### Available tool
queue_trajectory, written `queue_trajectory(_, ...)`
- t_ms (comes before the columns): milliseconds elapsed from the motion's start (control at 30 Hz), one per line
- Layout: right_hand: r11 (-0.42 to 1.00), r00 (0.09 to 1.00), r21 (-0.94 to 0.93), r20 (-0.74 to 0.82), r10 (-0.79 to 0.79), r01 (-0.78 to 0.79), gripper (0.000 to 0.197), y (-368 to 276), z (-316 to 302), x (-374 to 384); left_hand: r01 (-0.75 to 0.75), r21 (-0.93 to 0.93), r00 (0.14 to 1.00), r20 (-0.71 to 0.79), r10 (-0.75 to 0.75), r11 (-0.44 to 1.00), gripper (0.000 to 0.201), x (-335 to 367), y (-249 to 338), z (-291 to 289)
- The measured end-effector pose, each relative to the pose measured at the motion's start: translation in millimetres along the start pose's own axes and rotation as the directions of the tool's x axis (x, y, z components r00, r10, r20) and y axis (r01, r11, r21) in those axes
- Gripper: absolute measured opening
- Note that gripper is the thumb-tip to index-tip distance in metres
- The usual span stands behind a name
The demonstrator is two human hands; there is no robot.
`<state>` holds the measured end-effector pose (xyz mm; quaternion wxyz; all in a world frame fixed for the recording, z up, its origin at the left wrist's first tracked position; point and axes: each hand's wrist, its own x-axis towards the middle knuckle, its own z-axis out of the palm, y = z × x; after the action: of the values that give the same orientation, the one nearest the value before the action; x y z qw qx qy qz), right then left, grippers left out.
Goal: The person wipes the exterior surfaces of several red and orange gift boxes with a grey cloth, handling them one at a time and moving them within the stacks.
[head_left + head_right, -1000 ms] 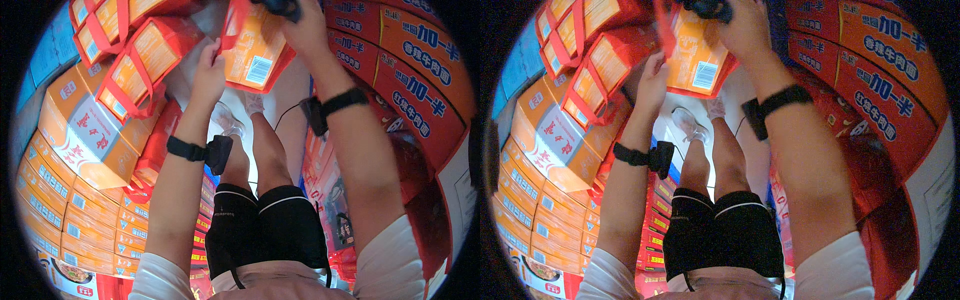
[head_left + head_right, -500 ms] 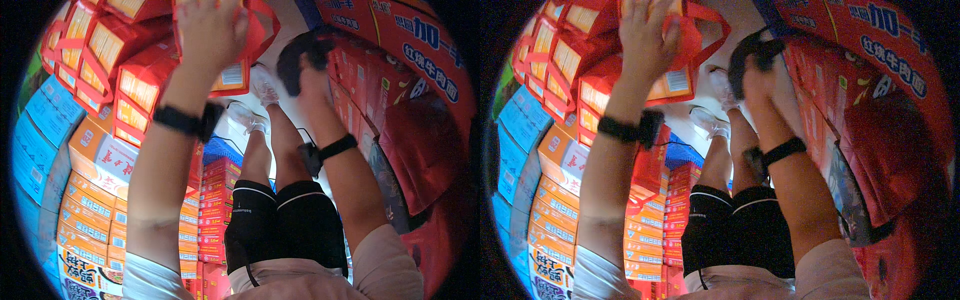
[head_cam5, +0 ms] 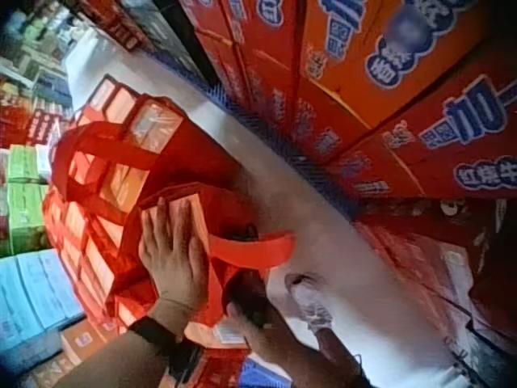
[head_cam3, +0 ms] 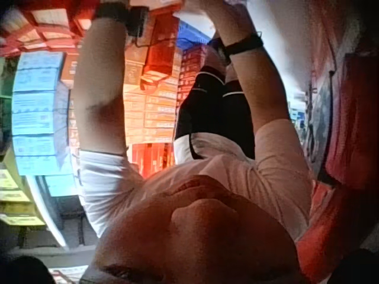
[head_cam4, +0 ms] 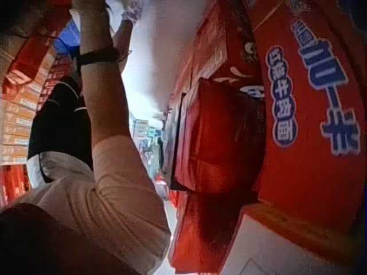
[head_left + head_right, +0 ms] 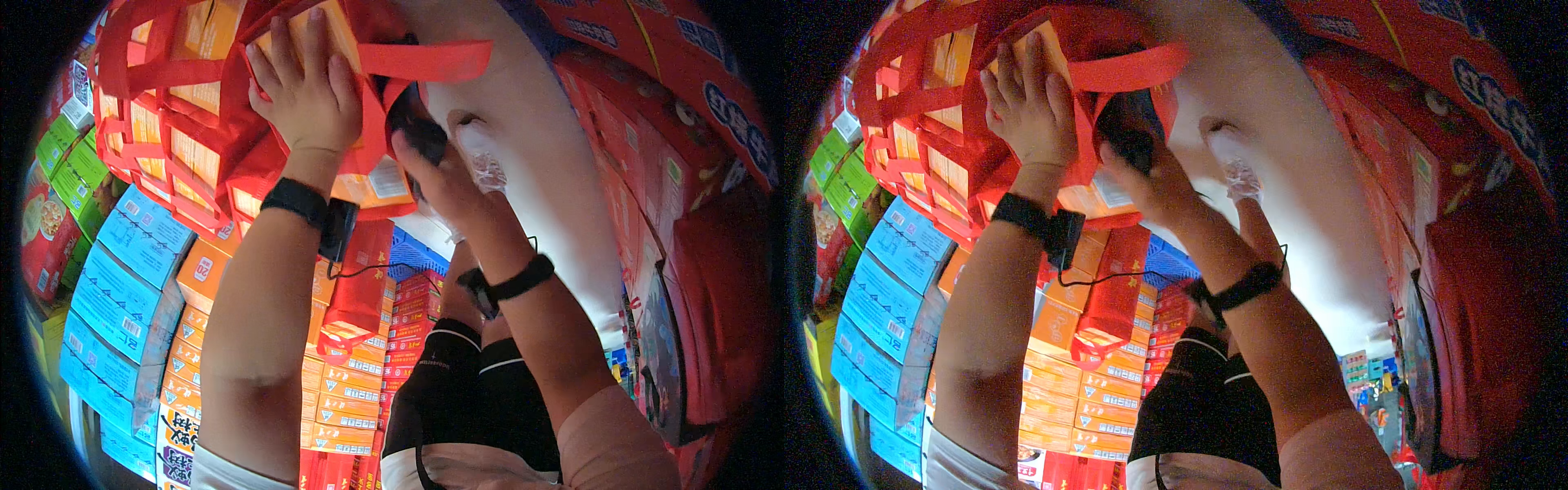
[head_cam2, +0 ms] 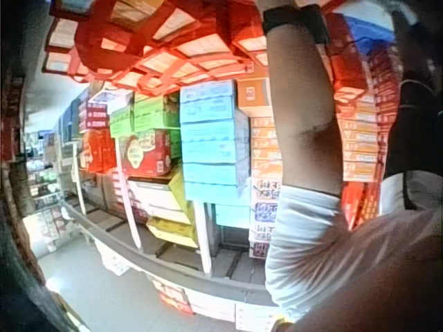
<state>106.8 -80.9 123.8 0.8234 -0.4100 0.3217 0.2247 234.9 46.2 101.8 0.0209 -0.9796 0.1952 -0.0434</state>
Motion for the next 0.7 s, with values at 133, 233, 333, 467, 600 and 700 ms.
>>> queue_trajectory(133,0.833,0.851,-0.175,0.121,-0.511,0.525,0.052,-32.9,5.5,90.6,-0.007,-0.088,0.999,0.047,0.011,0.996,0.060,0.7,-5.1,-1.4)
queue_trajectory(233,0.830,0.861,-0.230,0.111,-0.497,0.509,0.051,-19.8,-12.1,155.8,-0.034,-0.157,0.999,-0.014,0.032,0.987,0.057,4.3,-6.8,-1.9)
queue_trajectory(333,0.930,0.952,-0.206,0.037,-0.303,0.304,0.051,15.6,-44.6,186.4,-0.080,-0.006,0.997,-0.006,0.080,0.997,0.056,4.2,-2.1,-7.9)
queue_trajectory(467,0.983,0.998,-0.177,-0.037,-0.059,0.052,0.051,59.5,-97.6,209.9,-0.095,-0.021,0.995,-0.026,0.094,0.995,0.053,6.3,8.6,-3.2)
queue_trajectory(600,0.991,0.997,-0.112,-0.038,0.066,-0.070,0.050,88.0,-101.1,205.1,-0.238,-0.164,0.956,-0.215,0.201,0.957,0.052,13.7,-12.0,6.1)
queue_trajectory(700,0.991,0.993,-0.083,-0.062,0.100,-0.105,0.050,101.3,-106.5,176.4,-0.220,-0.166,0.954,-0.242,0.177,0.961,0.051,11.5,-6.4,10.5)
